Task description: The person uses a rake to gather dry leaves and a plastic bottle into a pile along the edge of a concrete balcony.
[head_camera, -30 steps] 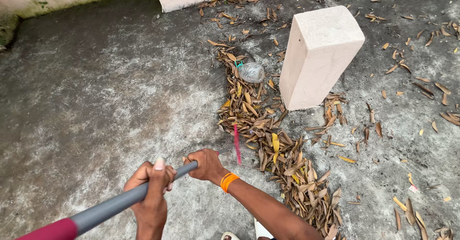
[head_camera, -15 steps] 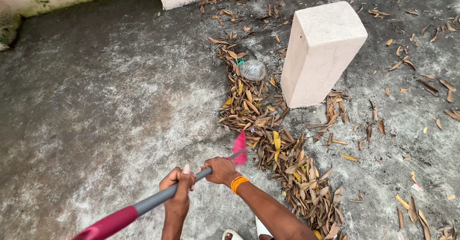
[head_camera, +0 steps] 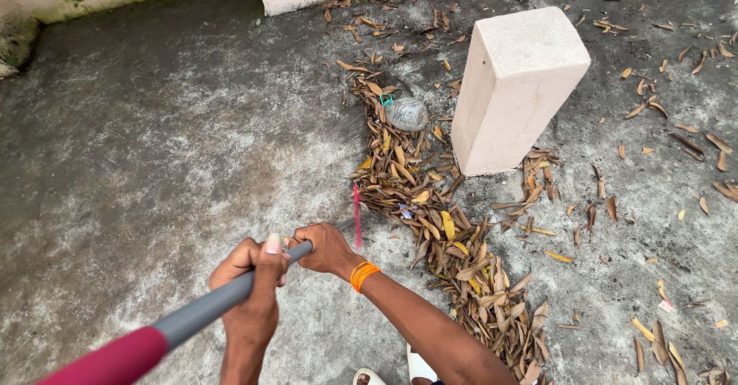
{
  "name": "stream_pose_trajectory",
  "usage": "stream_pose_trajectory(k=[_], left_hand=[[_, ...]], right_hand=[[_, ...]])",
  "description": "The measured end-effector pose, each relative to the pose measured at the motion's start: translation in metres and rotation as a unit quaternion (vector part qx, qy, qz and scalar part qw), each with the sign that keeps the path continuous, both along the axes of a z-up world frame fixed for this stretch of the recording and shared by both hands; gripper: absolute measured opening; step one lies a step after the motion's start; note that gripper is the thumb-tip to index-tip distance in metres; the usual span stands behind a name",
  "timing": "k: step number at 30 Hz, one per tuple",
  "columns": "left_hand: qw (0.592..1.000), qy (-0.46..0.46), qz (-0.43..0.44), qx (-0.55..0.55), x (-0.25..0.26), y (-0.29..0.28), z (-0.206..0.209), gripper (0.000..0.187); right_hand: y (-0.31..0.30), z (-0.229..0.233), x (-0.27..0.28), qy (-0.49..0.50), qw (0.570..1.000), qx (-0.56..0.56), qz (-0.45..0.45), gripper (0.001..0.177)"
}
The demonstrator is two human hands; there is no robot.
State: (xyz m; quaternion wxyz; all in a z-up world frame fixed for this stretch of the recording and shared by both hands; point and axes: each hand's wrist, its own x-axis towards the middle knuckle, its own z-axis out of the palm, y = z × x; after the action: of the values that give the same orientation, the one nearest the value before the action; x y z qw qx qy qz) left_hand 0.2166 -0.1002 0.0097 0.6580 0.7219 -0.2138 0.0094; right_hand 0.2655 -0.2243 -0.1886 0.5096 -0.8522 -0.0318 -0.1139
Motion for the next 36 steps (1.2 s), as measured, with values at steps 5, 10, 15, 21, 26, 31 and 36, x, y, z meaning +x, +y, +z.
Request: stream_pose_trajectory(k=[5, 10, 15, 21, 26, 31, 36], left_hand=[[0.996, -0.039, 0.011, 0.083, -0.002, -0.010, -0.065, 0.046], [0.995, 0.099, -0.010, -0.028, 0.006, 0.007, -0.119, 0.043], [0.991, 0.082, 0.003, -0.109, 0.020, 0.026, -0.109, 0.041], [0.976, 0.099, 0.042, -0.187, 0.030, 0.039, -0.037, 0.042], [0.985, 0.030, -0.002, -0.170, 0.011, 0.022, -0.004, 0.041], [0.999, -0.021, 0.026, 0.023, -0.017, -0.018, -0.023, 0.035], [0.998, -0.031, -0.036, 0.039, -0.022, -0.029, -0.058, 0.040]], right_hand=[[-0.007, -0.033, 0.003, 0.046, 0.996, 0.013, 0.073, 0.023], [-0.008, -0.067, -0.032, 0.189, 0.977, -0.087, 0.039, 0.020], [-0.003, -0.064, -0.030, 0.226, 0.964, -0.136, 0.024, 0.017], [0.000, -0.011, -0.023, 0.162, 0.983, -0.087, -0.003, 0.030], [-0.003, 0.019, -0.019, 0.062, 0.997, -0.042, -0.017, 0.043], [-0.015, 0.012, -0.009, 0.004, 0.998, 0.051, 0.029, 0.044], [-0.020, -0.034, -0.009, -0.024, 0.996, 0.054, 0.060, 0.026]])
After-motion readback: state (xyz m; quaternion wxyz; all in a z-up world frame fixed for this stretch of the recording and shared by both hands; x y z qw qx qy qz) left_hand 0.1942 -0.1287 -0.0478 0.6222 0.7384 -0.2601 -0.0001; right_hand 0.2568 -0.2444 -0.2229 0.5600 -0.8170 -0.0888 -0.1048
